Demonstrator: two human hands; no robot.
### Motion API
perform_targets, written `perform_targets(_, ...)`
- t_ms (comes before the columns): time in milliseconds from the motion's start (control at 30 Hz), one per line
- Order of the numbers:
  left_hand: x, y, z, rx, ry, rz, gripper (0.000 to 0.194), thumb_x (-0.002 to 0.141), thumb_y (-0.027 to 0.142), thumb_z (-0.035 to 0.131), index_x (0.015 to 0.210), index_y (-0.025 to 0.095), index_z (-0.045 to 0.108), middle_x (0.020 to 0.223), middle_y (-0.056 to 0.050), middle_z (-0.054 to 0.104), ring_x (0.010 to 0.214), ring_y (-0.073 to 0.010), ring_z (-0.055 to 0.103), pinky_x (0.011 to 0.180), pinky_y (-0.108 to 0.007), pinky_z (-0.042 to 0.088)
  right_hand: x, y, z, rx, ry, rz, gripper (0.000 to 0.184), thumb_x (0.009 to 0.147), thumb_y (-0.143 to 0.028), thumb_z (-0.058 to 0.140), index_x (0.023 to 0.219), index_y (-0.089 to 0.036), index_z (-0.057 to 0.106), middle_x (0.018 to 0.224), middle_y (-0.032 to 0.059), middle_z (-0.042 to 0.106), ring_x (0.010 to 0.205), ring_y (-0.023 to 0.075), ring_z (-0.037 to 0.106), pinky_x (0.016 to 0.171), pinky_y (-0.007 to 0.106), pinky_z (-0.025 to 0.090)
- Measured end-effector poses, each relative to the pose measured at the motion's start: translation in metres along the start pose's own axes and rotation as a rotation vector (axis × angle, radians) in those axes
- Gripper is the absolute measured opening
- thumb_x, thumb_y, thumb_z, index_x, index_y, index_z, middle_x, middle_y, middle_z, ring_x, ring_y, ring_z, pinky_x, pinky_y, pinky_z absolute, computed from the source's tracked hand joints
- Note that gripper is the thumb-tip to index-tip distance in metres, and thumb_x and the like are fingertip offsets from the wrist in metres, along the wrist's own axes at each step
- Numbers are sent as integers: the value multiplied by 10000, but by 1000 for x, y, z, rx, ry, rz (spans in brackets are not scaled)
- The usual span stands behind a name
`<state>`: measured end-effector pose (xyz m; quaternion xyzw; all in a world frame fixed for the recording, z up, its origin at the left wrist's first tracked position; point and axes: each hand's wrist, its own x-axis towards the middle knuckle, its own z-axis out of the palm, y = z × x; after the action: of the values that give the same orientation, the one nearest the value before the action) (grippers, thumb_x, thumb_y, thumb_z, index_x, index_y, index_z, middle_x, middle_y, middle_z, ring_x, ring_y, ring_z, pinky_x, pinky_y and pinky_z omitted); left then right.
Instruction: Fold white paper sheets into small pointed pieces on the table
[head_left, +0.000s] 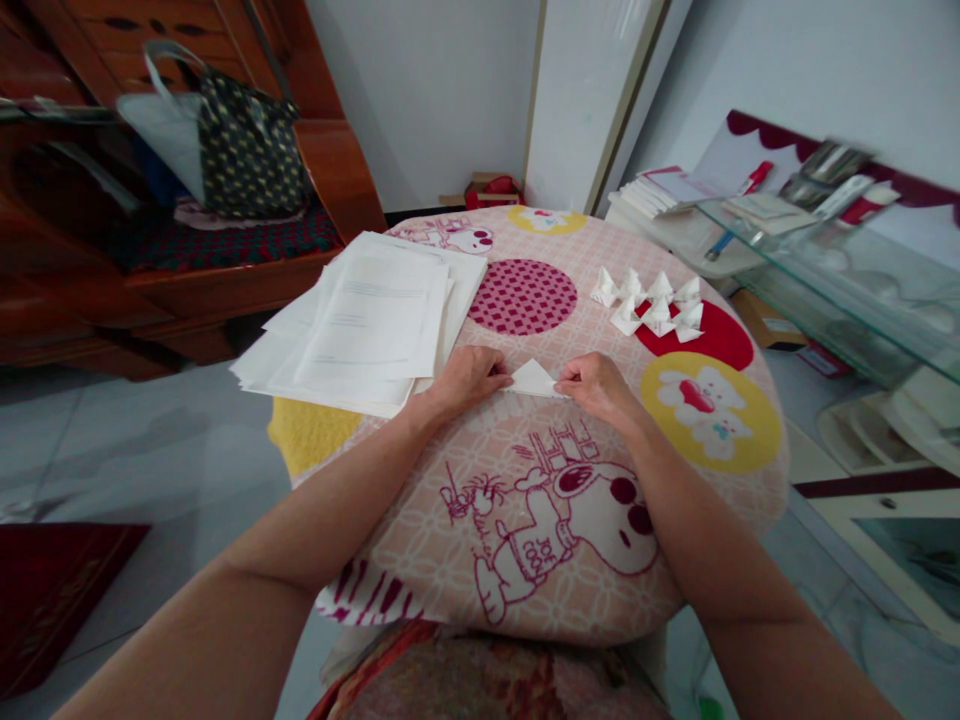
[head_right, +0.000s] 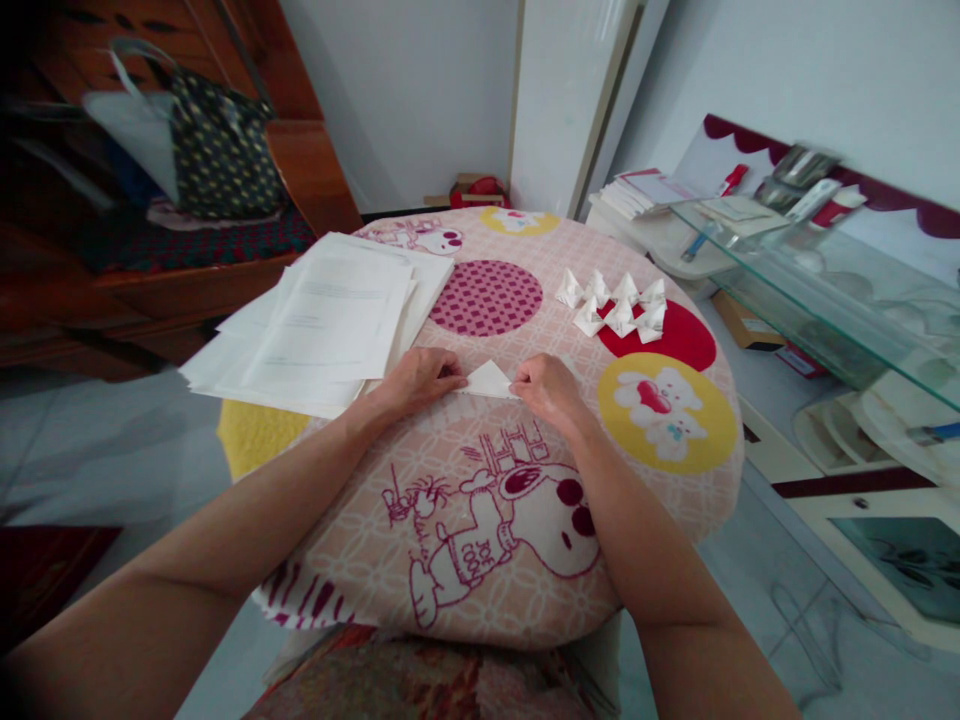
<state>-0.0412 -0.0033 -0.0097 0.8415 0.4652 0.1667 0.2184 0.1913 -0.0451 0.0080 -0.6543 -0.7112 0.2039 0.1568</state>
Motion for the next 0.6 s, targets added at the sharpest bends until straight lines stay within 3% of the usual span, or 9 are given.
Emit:
perform_targets(167, 0, -2, 3, 18, -10, 26, 84, 861, 208, 668, 816, 145, 701, 794, -45, 681, 743, -163, 599, 720, -293, 449, 0, -1, 0, -15, 0, 2, 126, 779, -199, 716, 666, -152, 743, 586, -4, 617, 581, 130, 531, 576, 258, 341)
perform_targets(233, -1, -3, 6, 29, 44, 129, 77, 857, 148, 643, 896, 135, 708, 893, -71, 690, 858, -188, 623, 795, -312, 487, 0, -1, 1, -29, 15, 4, 103, 768, -196, 724, 674, -157, 745, 613, 3, 641, 600, 136, 552, 586, 259, 351)
perform_targets(300, -2, -3, 9, 28, 80, 296, 214, 869, 82, 573, 1018, 142, 716, 1024, -93, 690, 999, -208, 623, 888, -336, 506, 0, -2, 1, -39, 29, 15, 91, 761, -206, 734, 681, -164, 747, 627, 5, 655, 610, 140, 564, 588, 259, 356)
perform_targets(433, -2, -2, 15, 17, -47, 579, 384, 944, 61, 439, 1169, 185, 723, 1106, -101, 678, 1041, -196, 616, 923, -346, 520, 0, -3, -2, -52, 40, 91, 95, 753, -241, 765, 697, -166, 752, 627, 9, 670, 601, 144, 577, 568, 259, 350)
perform_targets(600, -2, 0, 16, 91, -96, 624, 369, 1017, 177, 439, 1266, 238, 703, 1043, -103, 647, 957, -199, 585, 865, -343, 503, -3, -7, -8, -82, 105, 154, 34, 739, -199, 763, 719, -172, 761, 693, 39, 723, 661, 171, 631, 601, 264, 387)
